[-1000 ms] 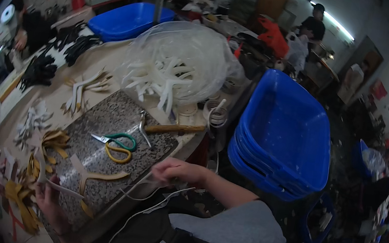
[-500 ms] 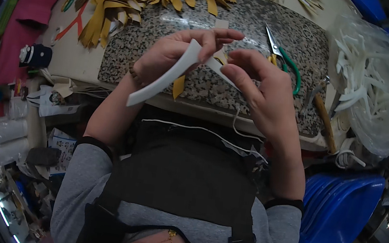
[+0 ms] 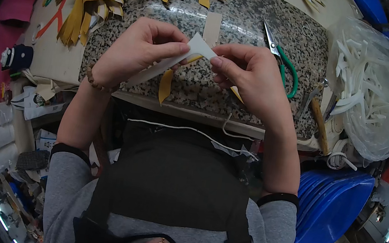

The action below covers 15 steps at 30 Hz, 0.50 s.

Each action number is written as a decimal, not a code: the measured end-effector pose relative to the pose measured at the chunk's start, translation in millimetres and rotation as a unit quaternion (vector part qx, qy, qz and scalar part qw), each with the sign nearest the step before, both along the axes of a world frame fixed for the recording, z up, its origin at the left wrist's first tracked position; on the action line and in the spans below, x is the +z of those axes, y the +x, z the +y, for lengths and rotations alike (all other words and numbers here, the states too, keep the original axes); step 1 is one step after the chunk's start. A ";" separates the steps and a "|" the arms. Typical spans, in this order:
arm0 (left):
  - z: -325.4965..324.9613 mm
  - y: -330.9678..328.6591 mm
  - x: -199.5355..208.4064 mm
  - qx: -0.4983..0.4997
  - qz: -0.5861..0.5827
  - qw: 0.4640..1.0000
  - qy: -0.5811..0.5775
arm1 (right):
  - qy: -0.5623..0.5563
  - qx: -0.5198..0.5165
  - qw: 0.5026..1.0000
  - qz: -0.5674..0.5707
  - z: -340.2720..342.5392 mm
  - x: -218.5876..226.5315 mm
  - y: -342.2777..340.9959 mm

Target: Manually aligning, cutting, and hammering leather or synthetic shoe strap components on a workbench.

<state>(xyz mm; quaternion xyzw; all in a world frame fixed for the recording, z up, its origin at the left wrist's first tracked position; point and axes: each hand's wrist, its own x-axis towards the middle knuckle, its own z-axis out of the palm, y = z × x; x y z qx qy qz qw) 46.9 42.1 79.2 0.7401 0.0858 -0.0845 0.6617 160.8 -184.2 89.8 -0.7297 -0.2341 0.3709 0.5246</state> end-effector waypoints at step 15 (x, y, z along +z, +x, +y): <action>-27.2 15.2 -58.2 0.123 -0.057 0.968 0.210 | -0.083 -0.133 0.974 0.163 8.6 -49.4 9.0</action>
